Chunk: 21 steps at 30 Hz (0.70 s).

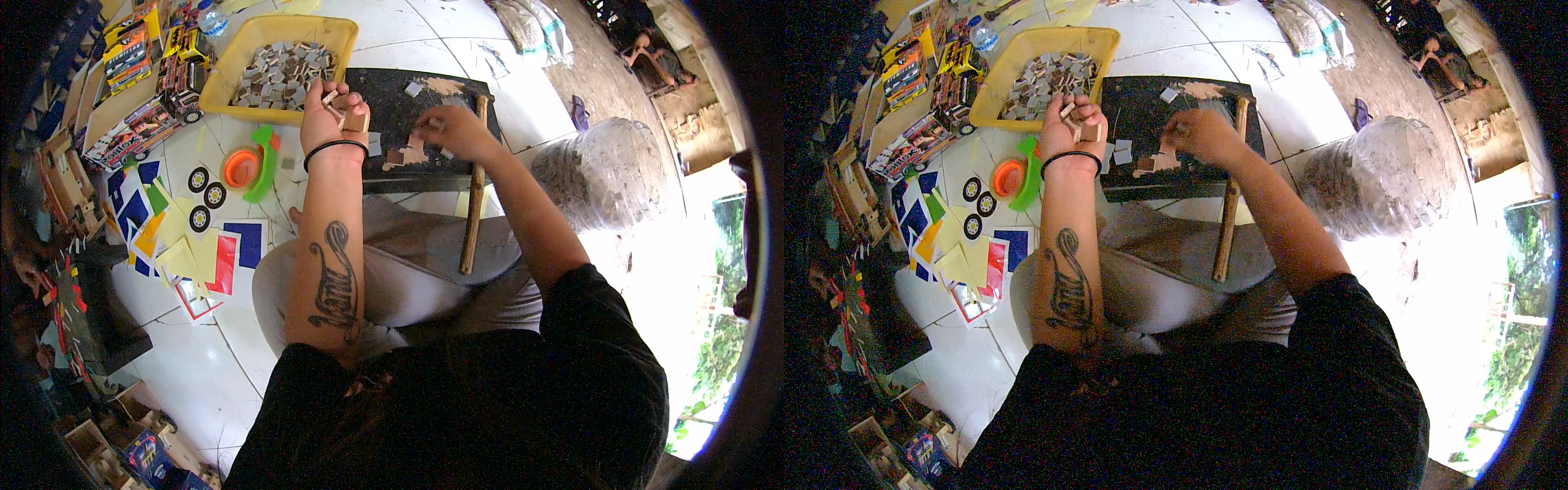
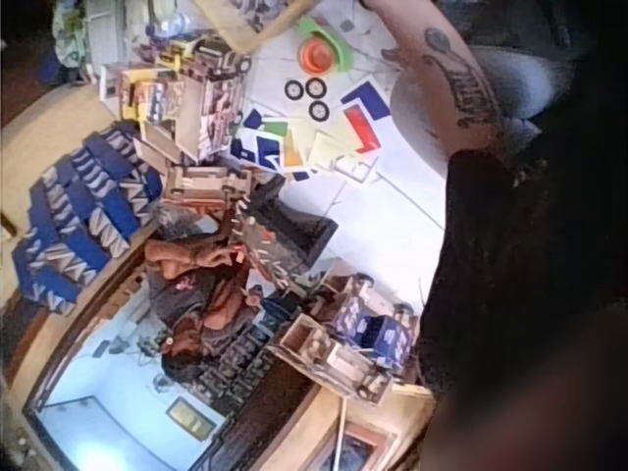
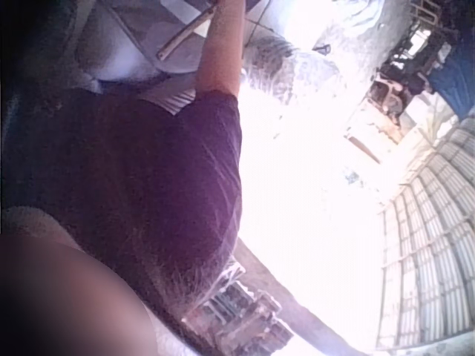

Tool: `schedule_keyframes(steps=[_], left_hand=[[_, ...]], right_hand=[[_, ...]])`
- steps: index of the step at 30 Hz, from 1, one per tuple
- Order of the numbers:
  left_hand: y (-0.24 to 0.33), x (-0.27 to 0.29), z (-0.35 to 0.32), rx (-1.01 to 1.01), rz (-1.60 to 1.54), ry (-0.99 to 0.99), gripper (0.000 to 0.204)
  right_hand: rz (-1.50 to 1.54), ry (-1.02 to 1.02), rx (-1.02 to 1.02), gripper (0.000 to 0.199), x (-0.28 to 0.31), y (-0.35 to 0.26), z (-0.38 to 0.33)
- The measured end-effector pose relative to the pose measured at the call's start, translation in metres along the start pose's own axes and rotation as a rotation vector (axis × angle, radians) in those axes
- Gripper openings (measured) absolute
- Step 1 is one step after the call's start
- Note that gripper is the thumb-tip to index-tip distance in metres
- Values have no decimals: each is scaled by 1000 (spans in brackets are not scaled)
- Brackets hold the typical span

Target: The person sits on the floor and repeatedly places small rectangular blocks on a black board, then strikes them with a wooden mallet to break them into smaller pieces. The broken pieces are collected and placed into a clear bowl.

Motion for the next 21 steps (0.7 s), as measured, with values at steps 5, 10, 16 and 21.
schedule_keyframes(steps=[5, 10, 16, 21], left_hand=[[-2, 6, 8, 36, -24, -107, 21], [0, 3, 7, 98, 11, -139, 25], [-95, -27, -53, 86, 368, -94, 21], [-203, -84, -101, 198, 527, 17, 24]], right_hand=[[-374, 1, -90, 28, -26, -18, -1], [1043, 223, -302, 30, -7, 3, -27], [2160, 169, -332, 35, -2, -13, -120], [2038, 758, -233, 22, 57, 3, -191]])
Point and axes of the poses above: each hand's wrist, its own z-axis towards the middle knuckle, its own x-axis out of the back of the hand, y = z × x, the point moved 5 cm from there along z, towards the middle knuckle, and after that the axes turned 8 degrees about z, right-handed, at the moved point
